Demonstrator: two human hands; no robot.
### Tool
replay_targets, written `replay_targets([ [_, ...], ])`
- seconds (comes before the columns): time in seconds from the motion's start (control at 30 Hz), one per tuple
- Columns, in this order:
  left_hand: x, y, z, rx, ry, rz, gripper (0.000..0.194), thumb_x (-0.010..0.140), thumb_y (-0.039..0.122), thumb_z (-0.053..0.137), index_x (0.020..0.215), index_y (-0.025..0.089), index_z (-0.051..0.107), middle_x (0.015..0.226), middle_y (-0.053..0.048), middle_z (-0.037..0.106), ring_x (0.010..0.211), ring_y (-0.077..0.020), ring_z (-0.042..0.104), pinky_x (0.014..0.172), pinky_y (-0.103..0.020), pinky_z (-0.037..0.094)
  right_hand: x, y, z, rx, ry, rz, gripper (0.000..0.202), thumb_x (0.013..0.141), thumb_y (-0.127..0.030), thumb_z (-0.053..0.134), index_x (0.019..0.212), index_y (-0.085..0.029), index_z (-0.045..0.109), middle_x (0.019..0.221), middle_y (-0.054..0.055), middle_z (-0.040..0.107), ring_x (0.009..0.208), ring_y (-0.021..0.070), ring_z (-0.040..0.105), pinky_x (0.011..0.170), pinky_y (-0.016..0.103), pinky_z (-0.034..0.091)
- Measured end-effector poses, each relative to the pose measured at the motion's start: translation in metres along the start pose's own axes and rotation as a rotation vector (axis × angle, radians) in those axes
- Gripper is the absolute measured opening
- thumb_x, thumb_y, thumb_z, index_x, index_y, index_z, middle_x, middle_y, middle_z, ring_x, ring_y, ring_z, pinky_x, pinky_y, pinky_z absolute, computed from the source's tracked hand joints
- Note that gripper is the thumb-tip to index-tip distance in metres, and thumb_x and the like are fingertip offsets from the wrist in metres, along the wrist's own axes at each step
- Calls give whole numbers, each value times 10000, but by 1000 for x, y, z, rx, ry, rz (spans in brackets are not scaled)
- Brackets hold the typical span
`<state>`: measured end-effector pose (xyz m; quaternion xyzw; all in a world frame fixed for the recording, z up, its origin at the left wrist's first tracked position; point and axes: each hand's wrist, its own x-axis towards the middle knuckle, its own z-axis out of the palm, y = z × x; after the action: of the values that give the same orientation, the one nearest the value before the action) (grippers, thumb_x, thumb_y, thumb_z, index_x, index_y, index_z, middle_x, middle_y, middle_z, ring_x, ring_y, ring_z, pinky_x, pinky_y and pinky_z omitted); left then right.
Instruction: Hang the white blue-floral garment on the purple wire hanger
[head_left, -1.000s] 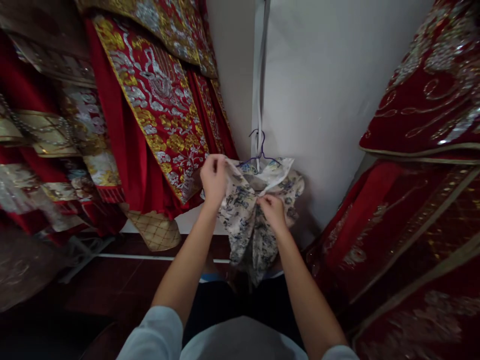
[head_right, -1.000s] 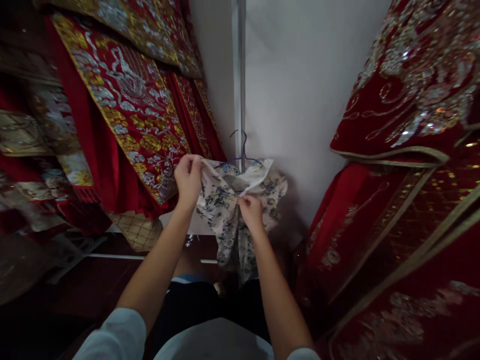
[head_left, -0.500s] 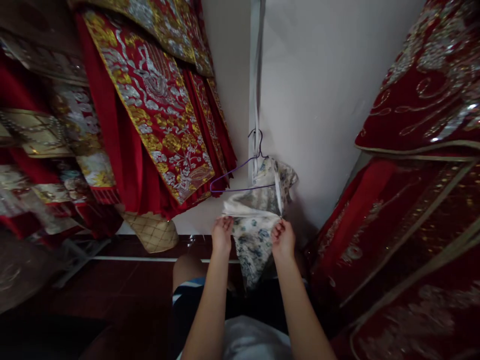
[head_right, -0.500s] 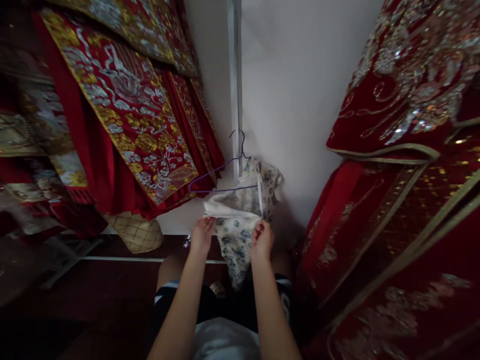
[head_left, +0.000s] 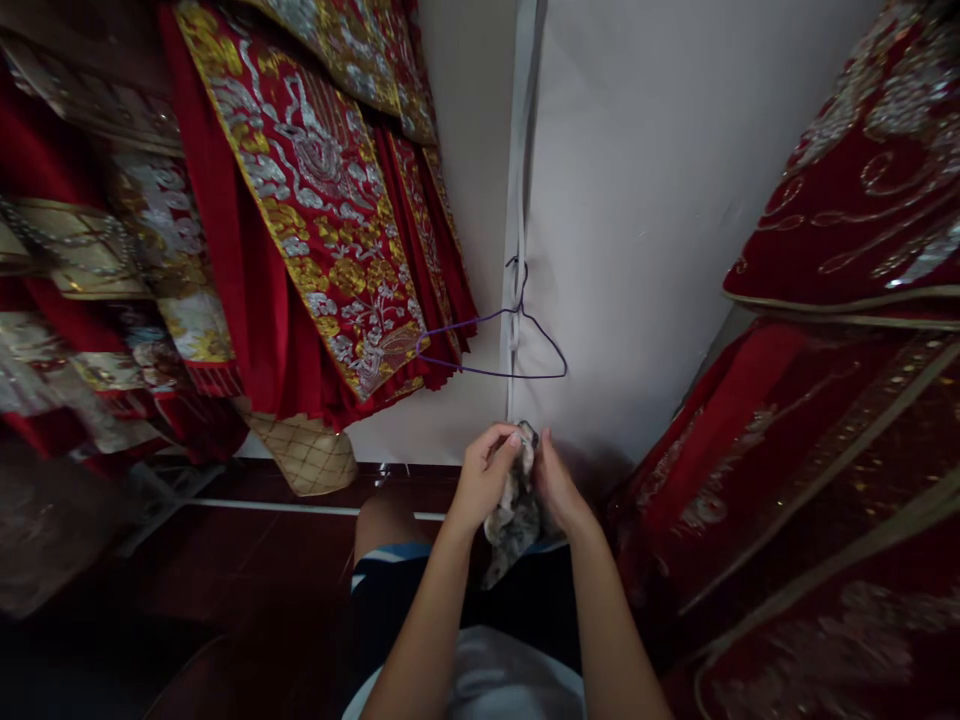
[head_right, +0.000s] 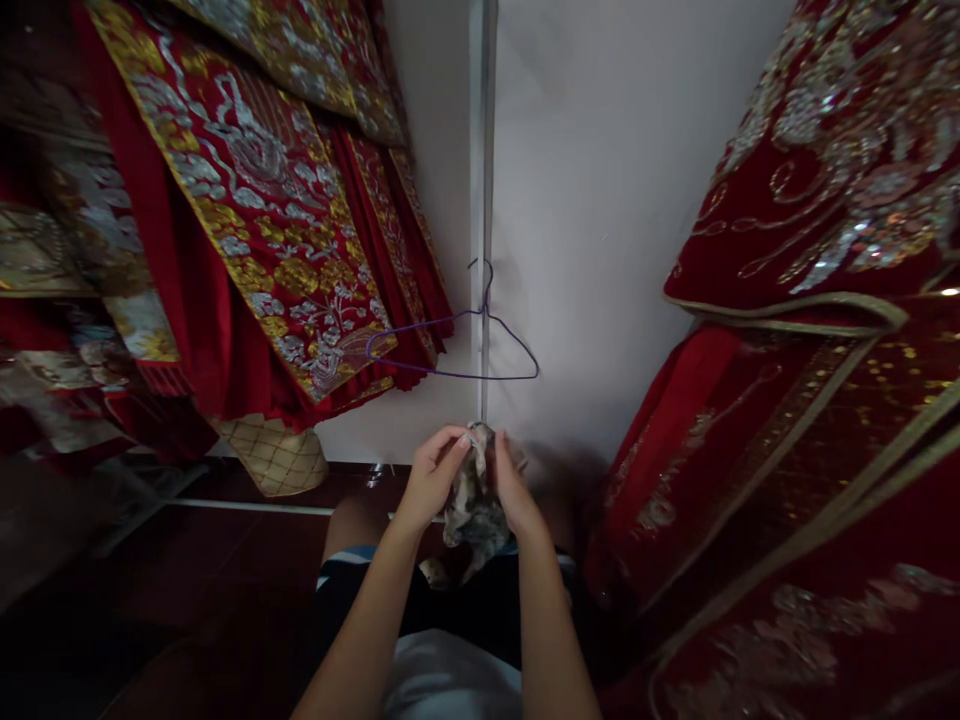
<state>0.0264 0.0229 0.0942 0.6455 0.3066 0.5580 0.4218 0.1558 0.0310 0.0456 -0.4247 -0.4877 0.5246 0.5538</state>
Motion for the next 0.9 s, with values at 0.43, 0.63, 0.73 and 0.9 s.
replay_targets([
  [0.43,-21,-11,-46,318,-588,-242,544,927,609,327,997,207,687,992,-64,703,968,-222,611,900,-321,464,-28,-83,-10,184,-141,215,423,474,-286,877,830,-159,689,718,33,717,630,194,665,638,299,534],
  [0.63,4,-26,-101,958,-500,-159,273,875,395,517,867,183,688,871,-96,713,846,-264,652,785,-318,461,41,-113,-55,-456,-85,-140,198,554,-226,765,719,-134,704,680,36,688,618,174,604,578,261,460],
  [0.73,24,-13,-128,1138,-369,-76,206,887,248,460,912,196,658,913,-126,701,885,-271,651,814,-333,452,91,-100,-66,-630,141,-411,294,572,-195,708,862,-150,729,753,26,698,665,164,588,629,255,437],
  [0.9,42,19,-152,1370,-241,-14,219,889,154,400,944,180,610,909,-145,662,883,-267,638,841,-357,458,144,-70,-52,-629,173,-352,286,668,-297,667,903,-145,723,735,24,706,665,158,596,643,251,433],
])
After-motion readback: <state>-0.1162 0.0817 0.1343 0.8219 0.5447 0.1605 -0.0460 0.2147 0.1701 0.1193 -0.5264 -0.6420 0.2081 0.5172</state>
